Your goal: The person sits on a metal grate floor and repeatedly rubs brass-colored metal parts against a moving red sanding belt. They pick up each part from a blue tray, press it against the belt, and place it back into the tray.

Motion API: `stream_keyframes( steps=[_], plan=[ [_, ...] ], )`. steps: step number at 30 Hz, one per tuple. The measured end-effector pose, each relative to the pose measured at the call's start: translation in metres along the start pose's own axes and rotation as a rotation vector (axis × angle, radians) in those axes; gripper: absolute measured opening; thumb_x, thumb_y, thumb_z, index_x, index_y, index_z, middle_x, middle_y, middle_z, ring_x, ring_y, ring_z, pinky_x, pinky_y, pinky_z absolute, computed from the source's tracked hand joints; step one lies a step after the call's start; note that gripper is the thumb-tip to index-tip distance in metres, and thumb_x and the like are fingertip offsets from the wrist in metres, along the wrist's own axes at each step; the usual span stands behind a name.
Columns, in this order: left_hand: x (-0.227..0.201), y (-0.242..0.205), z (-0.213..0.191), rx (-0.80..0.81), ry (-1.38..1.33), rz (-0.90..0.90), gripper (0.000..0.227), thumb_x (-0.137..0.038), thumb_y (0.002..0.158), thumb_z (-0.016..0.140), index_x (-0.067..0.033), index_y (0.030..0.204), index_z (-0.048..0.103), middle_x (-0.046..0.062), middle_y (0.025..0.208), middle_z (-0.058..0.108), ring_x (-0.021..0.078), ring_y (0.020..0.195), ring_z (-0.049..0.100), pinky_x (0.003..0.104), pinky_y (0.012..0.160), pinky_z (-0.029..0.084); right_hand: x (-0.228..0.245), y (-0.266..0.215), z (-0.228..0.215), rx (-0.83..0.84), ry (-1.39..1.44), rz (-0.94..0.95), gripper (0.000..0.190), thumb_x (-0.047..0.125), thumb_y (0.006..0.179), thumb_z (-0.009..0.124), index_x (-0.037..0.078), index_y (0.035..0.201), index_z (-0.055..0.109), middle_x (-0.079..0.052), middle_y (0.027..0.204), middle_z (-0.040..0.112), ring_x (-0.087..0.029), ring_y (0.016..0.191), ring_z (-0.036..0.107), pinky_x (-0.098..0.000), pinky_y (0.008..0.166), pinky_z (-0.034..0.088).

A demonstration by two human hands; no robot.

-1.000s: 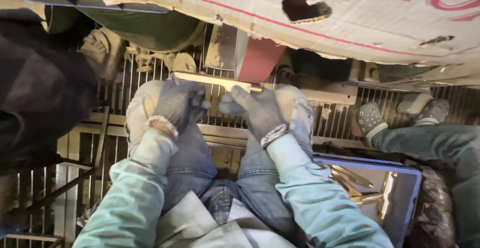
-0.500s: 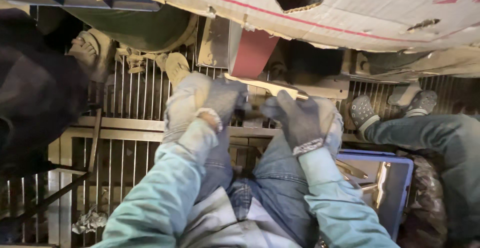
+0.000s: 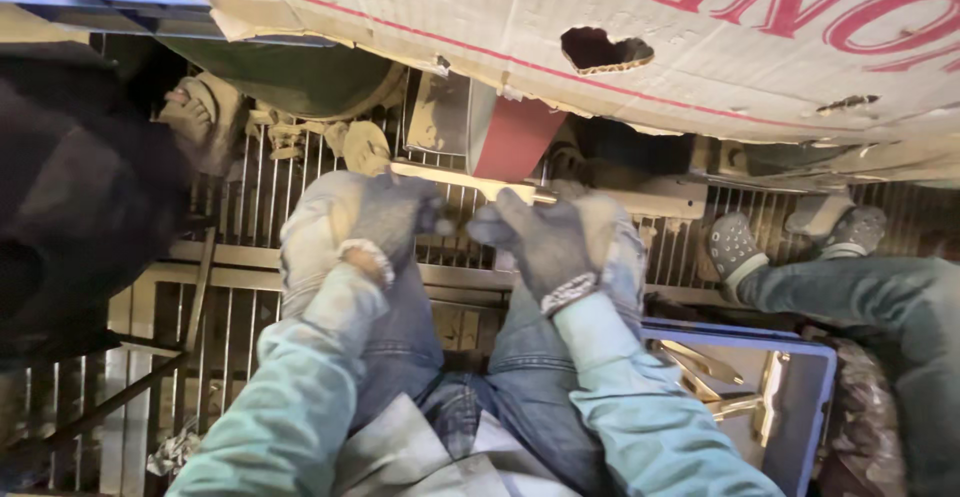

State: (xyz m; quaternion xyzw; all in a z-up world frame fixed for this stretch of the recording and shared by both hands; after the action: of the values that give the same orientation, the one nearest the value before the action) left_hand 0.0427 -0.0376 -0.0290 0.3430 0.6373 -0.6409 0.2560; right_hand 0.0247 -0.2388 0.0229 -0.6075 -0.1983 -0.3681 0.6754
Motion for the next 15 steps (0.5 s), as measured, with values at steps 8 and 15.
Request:
stream_keyframes(
  steps=[8, 15],
  plan=[
    [-0.003, -0.026, -0.037, -0.067, -0.425, -0.043, 0.005, -0.005, 0.093, 0.061, -0.0012, 0.089, 0.061, 0.006, 0.065, 0.056, 0.0213, 0.058, 0.067, 0.033, 0.046, 0.055, -0.006, 0.009, 0.038, 0.133, 0.067, 0.054, 0.053, 0.027, 0.089, 0.076, -0.019, 0.113, 0.062, -0.026, 0.099, 0.075, -0.032, 0.083, 0.078, -0.0368, 0.075, 0.066],
    [0.004, 0.011, 0.011, -0.062, 0.795, 0.537, 0.012, -0.004, 0.087, 0.062, -0.0083, 0.092, 0.072, 0.005, 0.070, 0.068, 0.0234, 0.068, 0.067, 0.036, 0.061, 0.051, 0.001, -0.005, -0.012, -0.077, -0.051, -0.079, 0.041, 0.022, 0.092, 0.074, -0.016, 0.105, 0.066, -0.024, 0.092, 0.075, -0.033, 0.075, 0.078, -0.0381, 0.060, 0.061]
  ],
)
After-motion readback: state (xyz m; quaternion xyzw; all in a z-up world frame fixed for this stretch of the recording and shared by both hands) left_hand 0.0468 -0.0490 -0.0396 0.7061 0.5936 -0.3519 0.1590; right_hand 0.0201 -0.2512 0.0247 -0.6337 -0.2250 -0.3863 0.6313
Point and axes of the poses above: each hand's wrist, its own y-axis towards the middle knuckle, its own z-axis out of the palm, x = y × z, the point moved 4 cm from there along y, towards the middle knuckle
